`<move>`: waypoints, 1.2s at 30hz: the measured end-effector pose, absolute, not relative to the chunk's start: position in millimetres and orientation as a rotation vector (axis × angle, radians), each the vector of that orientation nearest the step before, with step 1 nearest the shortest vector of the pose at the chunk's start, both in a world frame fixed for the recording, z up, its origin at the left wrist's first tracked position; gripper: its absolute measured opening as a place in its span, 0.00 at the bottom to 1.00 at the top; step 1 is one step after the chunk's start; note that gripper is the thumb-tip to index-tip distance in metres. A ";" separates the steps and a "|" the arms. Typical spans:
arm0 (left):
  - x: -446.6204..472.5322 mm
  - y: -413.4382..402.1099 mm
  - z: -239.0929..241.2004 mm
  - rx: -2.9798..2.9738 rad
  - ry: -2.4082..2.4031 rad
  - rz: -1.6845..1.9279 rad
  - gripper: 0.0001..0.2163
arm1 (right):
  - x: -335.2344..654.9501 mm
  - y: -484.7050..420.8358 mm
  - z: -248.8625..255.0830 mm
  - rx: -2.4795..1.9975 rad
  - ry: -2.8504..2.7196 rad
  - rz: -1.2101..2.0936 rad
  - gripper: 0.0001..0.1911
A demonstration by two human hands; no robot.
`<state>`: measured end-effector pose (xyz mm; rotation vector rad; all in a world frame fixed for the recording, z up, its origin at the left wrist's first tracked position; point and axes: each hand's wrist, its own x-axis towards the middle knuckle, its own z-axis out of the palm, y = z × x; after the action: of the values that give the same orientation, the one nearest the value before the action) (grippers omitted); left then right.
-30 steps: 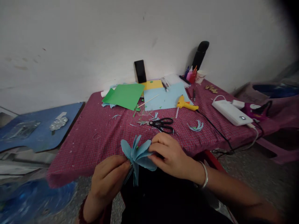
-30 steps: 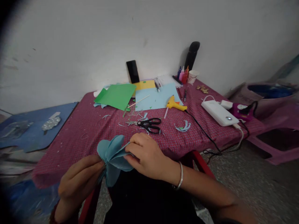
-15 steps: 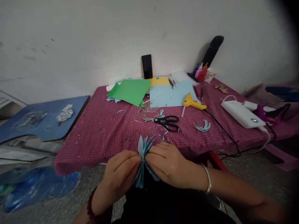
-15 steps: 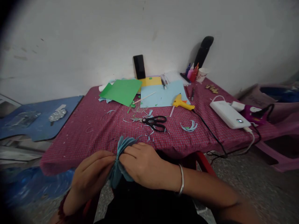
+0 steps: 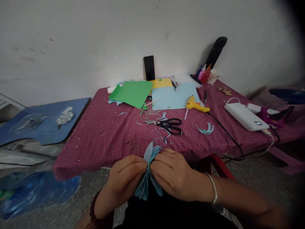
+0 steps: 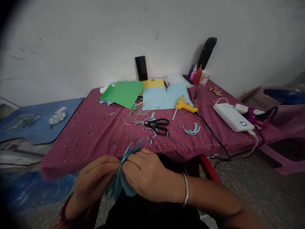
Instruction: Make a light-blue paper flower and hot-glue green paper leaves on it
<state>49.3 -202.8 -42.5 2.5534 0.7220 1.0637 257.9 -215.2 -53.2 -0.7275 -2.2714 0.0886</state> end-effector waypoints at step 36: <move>47.7 -196.3 -59.2 2.684 0.984 1.340 0.08 | 270.6 -191.8 -54.0 -0.747 -2.047 0.155 0.09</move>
<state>47.7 -196.3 -59.2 2.6836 0.9842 1.3405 270.6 -191.8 -54.0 -0.7470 -2.0466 0.1550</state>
